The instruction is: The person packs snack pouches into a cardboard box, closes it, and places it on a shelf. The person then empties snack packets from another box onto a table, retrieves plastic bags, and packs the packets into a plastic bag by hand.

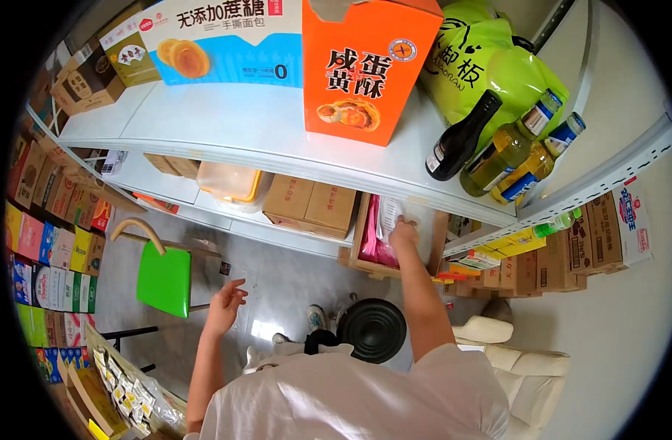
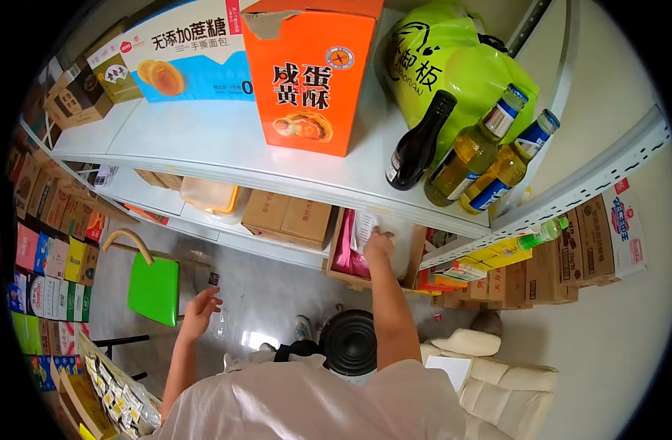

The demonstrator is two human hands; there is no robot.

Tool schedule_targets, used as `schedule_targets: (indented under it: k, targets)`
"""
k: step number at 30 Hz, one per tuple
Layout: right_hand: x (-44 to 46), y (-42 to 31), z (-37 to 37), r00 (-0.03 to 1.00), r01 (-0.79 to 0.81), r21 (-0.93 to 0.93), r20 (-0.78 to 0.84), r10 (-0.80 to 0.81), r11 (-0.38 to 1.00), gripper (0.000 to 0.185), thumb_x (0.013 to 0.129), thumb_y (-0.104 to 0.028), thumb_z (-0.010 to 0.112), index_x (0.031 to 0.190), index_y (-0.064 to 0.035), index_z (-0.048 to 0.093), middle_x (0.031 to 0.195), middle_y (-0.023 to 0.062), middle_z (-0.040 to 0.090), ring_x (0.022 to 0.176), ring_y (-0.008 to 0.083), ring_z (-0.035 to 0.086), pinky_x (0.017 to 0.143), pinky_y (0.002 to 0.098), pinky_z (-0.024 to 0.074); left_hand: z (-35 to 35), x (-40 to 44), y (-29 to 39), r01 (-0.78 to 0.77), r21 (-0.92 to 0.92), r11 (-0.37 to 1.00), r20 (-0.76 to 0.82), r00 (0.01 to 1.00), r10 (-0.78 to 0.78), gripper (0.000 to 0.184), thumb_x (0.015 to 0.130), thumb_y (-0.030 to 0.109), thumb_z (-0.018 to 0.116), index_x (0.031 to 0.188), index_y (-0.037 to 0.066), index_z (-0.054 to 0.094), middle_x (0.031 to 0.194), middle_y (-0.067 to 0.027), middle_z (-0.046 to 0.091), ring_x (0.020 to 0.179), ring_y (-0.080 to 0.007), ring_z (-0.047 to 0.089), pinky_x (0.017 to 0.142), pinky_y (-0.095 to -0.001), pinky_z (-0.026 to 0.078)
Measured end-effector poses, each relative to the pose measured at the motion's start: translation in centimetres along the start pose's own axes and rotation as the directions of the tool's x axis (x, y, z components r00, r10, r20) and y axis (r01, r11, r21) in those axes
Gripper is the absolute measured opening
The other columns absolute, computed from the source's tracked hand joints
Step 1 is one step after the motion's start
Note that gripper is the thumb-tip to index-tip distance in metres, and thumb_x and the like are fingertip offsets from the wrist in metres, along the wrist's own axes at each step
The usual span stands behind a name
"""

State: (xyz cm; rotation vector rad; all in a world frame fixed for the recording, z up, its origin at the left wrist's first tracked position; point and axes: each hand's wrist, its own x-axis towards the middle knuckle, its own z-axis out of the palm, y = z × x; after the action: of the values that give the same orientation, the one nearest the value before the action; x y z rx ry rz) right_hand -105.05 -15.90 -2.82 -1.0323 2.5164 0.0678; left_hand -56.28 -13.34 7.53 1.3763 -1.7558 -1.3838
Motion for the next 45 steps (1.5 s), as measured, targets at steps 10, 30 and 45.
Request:
schedule_targets:
  k: [10, 30, 45]
  targets:
    - [-1.1, 3.2, -2.2, 0.986, 0.084, 0.033, -0.148, -0.078, 0.996, 0.058, 0.087, -0.006, 0.046, 0.140, -0.0254, 0.031, 0.130, 0.0288, 0.045, 0.105, 0.0389, 0.060, 0.087, 0.0443, 0.0502, 1.3, 2.9, 2.9, 0.052, 0.027, 0.998, 0.120, 0.991, -0.055, 0.031, 0.093, 0.003, 0.047, 0.123, -0.004, 0.051, 0.095, -0.0108, 0.063, 0.091, -0.0160, 0.060, 0.076, -0.0286, 0.050]
    - [-27.8, -25.0, -2.6, 0.213, 0.422, 0.884, -0.313, -0.925, -0.202, 0.081, 0.070, 0.009, 0.045, 0.146, 0.0004, 0.018, 0.149, 0.0130, 0.024, 0.139, 0.0199, 0.019, 0.112, 0.0319, 0.0133, -4.7, -5.4, 0.5, -0.091, -0.926, 0.366, -0.147, 0.981, -0.127, 0.083, 0.076, 0.071, 0.053, 0.130, 0.008, 0.047, 0.127, -0.0088, 0.053, 0.119, -0.0302, 0.049, 0.102, -0.0502, 0.036]
    - [-49.2, -45.5, 7.7, -0.478, 0.517, 0.856, 0.291, -0.829, 0.003, 0.061, 0.074, 0.006, 0.058, 0.133, 0.0018, 0.046, 0.134, 0.0129, 0.050, 0.128, 0.0199, 0.041, 0.107, 0.0328, 0.0282, -20.8, -26.0, -10.7, -0.544, -0.782, 0.302, -0.620, 0.633, -0.464, 0.045, 0.083, 0.005, 0.062, 0.126, 0.001, 0.047, 0.113, -0.0108, 0.060, 0.101, -0.0218, 0.061, 0.088, -0.0379, 0.050]
